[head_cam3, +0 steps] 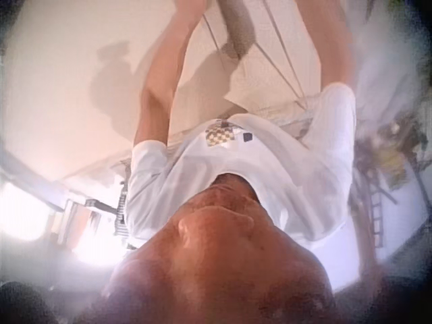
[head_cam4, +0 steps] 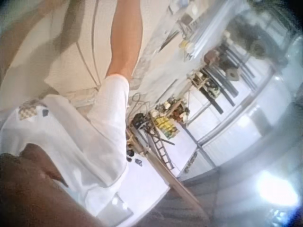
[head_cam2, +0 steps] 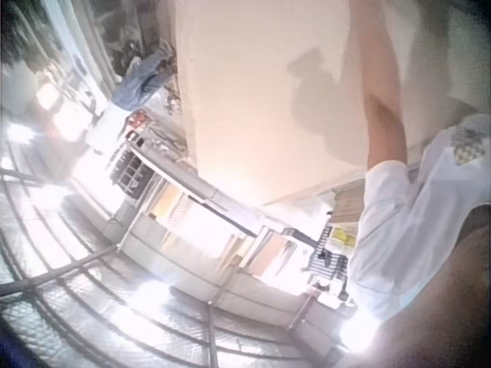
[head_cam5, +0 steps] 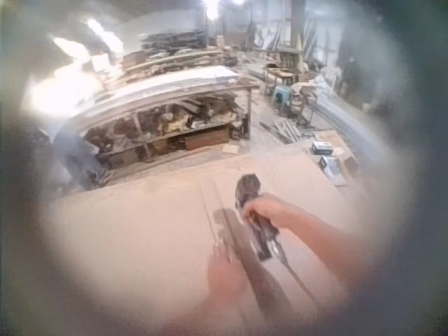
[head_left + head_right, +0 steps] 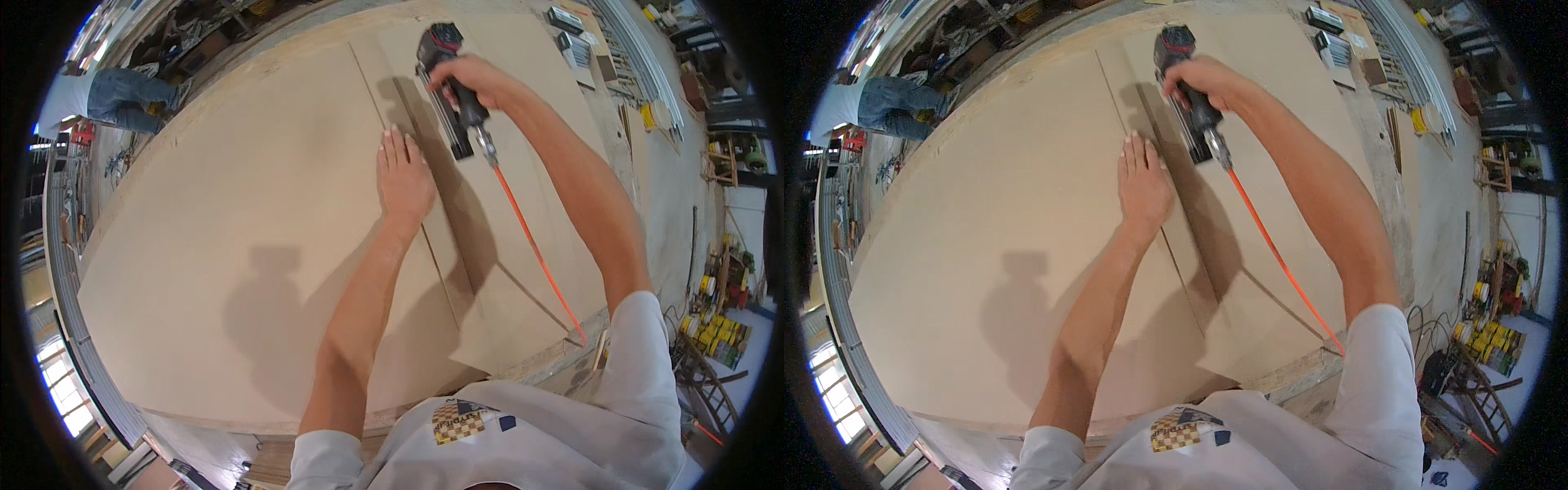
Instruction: The person uses a pneumatic nail gun to fasten a thin wooden strip along the seam of two large plywood sheets on a workbench. They reposition the panels and continue nailing along the seam to secure the pieces together.
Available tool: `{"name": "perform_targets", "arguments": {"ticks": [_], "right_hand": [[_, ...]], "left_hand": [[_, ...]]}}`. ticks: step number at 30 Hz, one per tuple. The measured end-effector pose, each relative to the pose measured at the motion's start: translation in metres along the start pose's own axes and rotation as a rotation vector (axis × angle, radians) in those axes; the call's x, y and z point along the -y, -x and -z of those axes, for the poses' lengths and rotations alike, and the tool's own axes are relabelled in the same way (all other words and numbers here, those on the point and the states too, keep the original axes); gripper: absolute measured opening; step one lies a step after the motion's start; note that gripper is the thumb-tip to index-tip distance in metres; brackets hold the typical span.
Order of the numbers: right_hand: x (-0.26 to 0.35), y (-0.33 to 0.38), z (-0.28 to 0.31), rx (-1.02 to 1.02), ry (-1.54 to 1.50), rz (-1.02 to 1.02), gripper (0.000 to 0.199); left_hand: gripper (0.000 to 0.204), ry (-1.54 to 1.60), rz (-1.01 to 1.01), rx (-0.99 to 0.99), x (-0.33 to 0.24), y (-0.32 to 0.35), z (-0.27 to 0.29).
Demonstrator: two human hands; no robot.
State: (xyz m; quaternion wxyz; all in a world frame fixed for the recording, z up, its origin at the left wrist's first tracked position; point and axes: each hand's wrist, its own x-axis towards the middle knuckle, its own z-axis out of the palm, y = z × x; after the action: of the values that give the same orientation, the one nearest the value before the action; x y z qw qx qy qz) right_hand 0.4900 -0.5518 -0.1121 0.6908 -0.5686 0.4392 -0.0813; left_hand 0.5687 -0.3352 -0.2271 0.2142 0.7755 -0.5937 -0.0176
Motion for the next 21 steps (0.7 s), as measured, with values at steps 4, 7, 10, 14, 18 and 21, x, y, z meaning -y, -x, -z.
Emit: {"name": "perform_targets", "arguments": {"ticks": [4, 7, 10, 14, 18, 21], "right_hand": [[0.039, -0.08, -0.017, 0.016, 0.083, 0.102, 0.014], [0.051, -0.117, -0.029, -0.005, 0.144, 0.12, 0.018], [0.047, -0.139, -0.027, 0.003, 0.101, 0.105, 0.015], [0.05, -0.149, -0.04, -0.017, 0.148, 0.058, 0.017], [0.051, -0.152, -0.036, -0.051, 0.249, 0.057, 0.01], [0.055, -0.149, -0.036, -0.032, 0.273, 0.04, 0.01]], "left_hand": [[0.059, 0.051, -0.002, 0.016, 0.006, 0.006, -0.001], [0.062, 0.086, -0.015, 0.046, 0.012, 0.005, -0.002], [0.064, 0.136, 0.016, 0.054, 0.001, 0.005, -0.002], [0.063, 0.121, 0.022, 0.021, 0.012, 0.007, -0.005], [0.061, 0.118, 0.015, 0.066, 0.01, 0.003, -0.005], [0.061, 0.129, 0.023, 0.066, 0.01, 0.0, -0.004]]}}
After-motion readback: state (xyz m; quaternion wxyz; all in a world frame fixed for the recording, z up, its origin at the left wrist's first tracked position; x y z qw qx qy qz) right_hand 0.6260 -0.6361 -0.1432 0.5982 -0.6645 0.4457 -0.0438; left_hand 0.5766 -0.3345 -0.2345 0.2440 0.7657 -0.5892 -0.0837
